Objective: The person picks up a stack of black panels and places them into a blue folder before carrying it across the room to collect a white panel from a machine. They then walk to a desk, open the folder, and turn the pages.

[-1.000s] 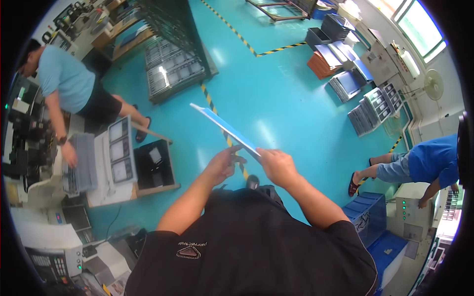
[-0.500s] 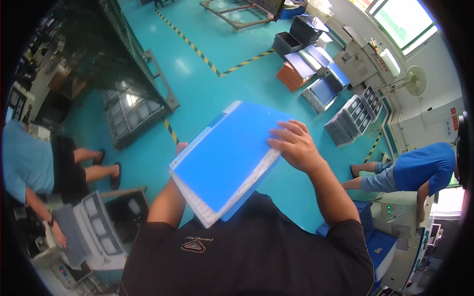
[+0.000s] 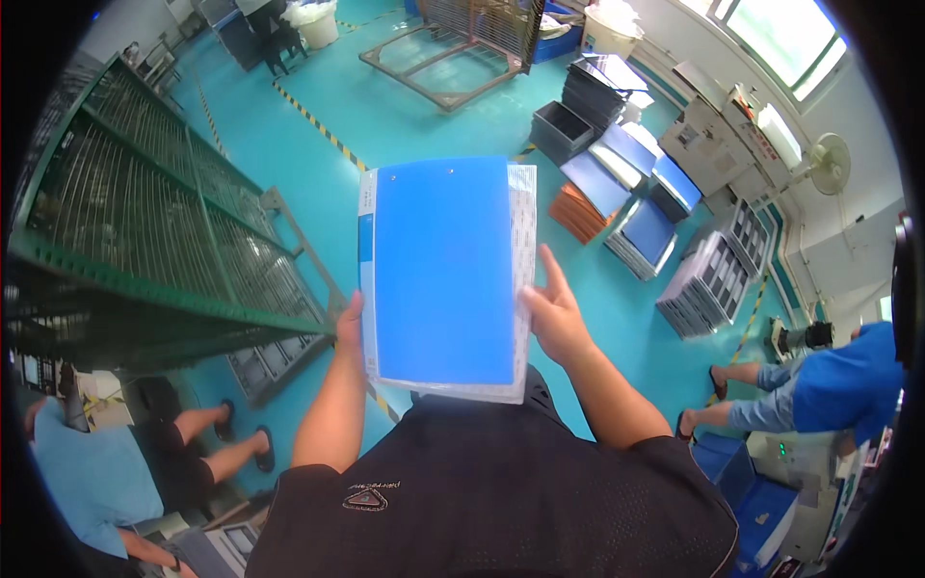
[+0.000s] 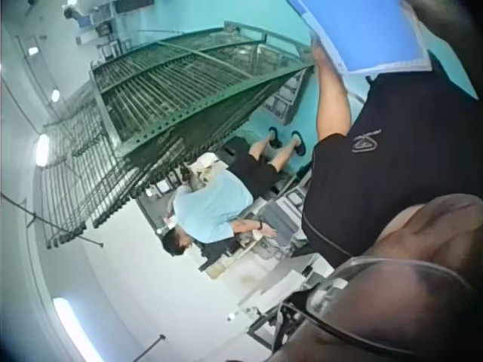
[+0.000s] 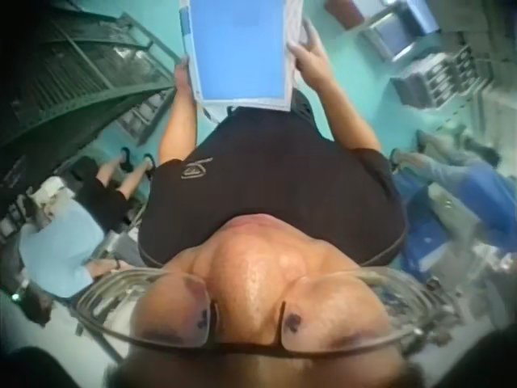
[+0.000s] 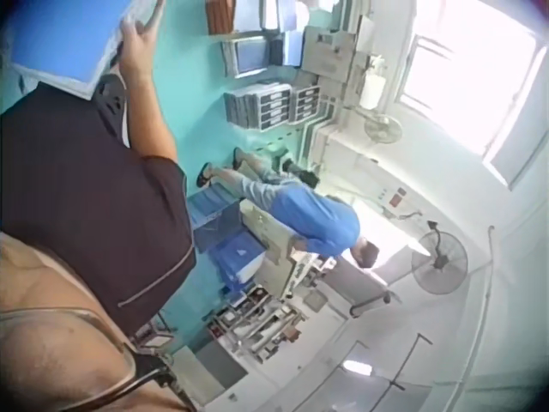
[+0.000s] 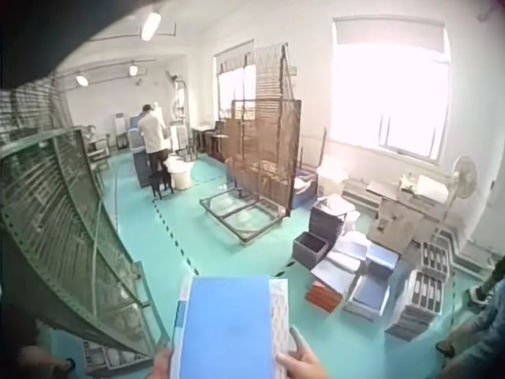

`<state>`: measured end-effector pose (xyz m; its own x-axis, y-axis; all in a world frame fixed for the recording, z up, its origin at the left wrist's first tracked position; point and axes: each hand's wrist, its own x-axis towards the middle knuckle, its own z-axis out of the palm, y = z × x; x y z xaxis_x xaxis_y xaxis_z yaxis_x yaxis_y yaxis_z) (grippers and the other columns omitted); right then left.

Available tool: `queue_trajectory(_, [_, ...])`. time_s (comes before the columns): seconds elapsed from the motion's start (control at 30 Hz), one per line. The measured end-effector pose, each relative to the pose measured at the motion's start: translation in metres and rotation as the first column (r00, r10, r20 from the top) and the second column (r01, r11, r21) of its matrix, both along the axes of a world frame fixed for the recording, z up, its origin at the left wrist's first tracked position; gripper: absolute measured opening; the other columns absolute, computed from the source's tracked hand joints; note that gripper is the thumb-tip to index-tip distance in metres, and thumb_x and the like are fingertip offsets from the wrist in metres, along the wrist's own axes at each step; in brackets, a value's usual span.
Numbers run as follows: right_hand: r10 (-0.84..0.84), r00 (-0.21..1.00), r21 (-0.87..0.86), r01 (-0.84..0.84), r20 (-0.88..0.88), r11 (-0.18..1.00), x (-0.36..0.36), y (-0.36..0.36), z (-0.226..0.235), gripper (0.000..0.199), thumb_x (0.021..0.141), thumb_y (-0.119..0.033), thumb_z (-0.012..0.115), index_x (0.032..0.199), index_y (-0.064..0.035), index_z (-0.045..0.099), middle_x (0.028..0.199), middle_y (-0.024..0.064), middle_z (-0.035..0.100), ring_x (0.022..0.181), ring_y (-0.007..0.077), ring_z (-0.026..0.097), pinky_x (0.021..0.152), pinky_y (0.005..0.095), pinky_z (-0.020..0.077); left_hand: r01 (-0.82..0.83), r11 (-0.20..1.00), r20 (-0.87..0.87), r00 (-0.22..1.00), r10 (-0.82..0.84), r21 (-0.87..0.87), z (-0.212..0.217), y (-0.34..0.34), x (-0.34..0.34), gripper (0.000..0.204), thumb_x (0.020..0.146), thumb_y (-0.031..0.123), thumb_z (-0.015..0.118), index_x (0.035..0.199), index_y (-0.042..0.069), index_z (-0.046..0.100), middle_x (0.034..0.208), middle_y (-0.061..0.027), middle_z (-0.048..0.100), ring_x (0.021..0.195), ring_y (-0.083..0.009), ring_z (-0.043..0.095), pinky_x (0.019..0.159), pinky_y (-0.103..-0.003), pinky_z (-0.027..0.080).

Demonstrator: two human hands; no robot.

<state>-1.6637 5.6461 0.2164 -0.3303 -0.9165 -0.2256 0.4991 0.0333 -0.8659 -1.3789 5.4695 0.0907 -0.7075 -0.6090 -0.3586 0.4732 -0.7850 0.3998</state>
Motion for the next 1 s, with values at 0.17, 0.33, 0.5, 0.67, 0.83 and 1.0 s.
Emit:
queue_trajectory(0.17, [0.191,0.878,0.099,-0.259,0.44,0.961,-0.111,-0.178,-0.016,0.049,0.094,-0.011,0.06,0.137,0.0043,0.042,0.119,0.0154,0.062,0.104,0.0221,0.064,0.09,0.038,0.0525,-0.005,0.996,-0.195,0.981,-0.013,-0.092,0.038,-0.123,-0.133,0.083,0.09,0.069,0.044,0.146,0.008,0.039,0.141,-0.0181,0.049,0.125,-0.036,0.051,0.103,-0.051,0.044])
queue_trajectory(0.33, [0.484,0.875,0.038,-0.484,0.016,0.874,-0.186,-0.352,0.046,0.04,0.093,-0.008,0.058,0.13,0.0062,0.05,0.119,0.0137,0.063,0.104,0.0209,0.063,0.093,0.0363,0.0498,-0.063,0.996,-0.136,0.988,0.07,0.059,0.032,-0.255,-0.197,0.082,0.092,0.07,0.039,0.146,0.009,0.037,0.14,-0.0172,0.049,0.117,-0.0322,0.053,0.095,-0.047,0.047])
queue_trajectory(0.5, [0.538,0.493,0.424,-0.332,-0.683,0.843,-0.219,-0.547,0.059,0.044,0.087,-0.014,0.055,0.125,0.0076,0.051,0.102,0.0281,0.066,0.099,0.036,0.066,0.087,0.0437,0.05,0.351,0.903,0.784,0.62,-0.028,-0.246,-0.013,-0.417,-0.232,0.054,0.098,0.047,0.046,0.131,0.005,0.053,0.099,-0.0088,0.069,0.045,-0.0068,0.027,0.042,-0.024,0.024])
queue_trajectory(0.67, [0.415,-0.045,0.412,-0.258,-0.909,0.874,-0.192,-0.751,0.034,0.033,0.086,-0.013,0.05,0.114,0.0041,0.053,0.085,0.0284,0.066,0.083,0.0474,0.063,0.078,0.0537,0.0498,0.181,0.941,0.747,0.657,0.102,-0.288,0.011,-0.598,-0.258,0.053,0.098,0.041,0.051,0.136,0.004,0.049,0.1,-0.0074,0.069,0.05,-0.006,0.032,0.044,-0.023,0.028])
queue_trajectory(0.83, [0.41,-0.189,0.444,-0.207,-0.892,0.872,-0.194,-0.933,0.023,0.038,0.084,-0.012,0.052,0.12,0.0003,0.054,0.081,0.0244,0.067,0.075,0.0426,0.066,0.072,0.0517,0.0522,0.358,0.8,0.826,0.49,0.279,-0.482,0.048,-0.777,-0.271,0.065,0.092,0.042,0.06,0.142,0.004,0.044,0.11,-0.013,0.067,0.1,-0.0234,0.061,0.085,-0.034,0.048])
queue_trajectory(1.0, [0.358,-0.084,0.367,-0.164,-0.93,0.916,-0.239,-1.098,0.01,0.039,0.085,-0.013,0.052,0.122,0.0005,0.054,0.078,0.0241,0.067,0.075,0.0429,0.066,0.071,0.052,0.0519,0.206,0.899,0.767,0.613,0.19,-0.387,0.047,-0.972,-0.257,0.055,0.089,0.037,0.066,0.129,0.0,0.056,0.106,-0.0109,0.067,0.095,-0.0188,0.062,0.084,-0.033,0.049])
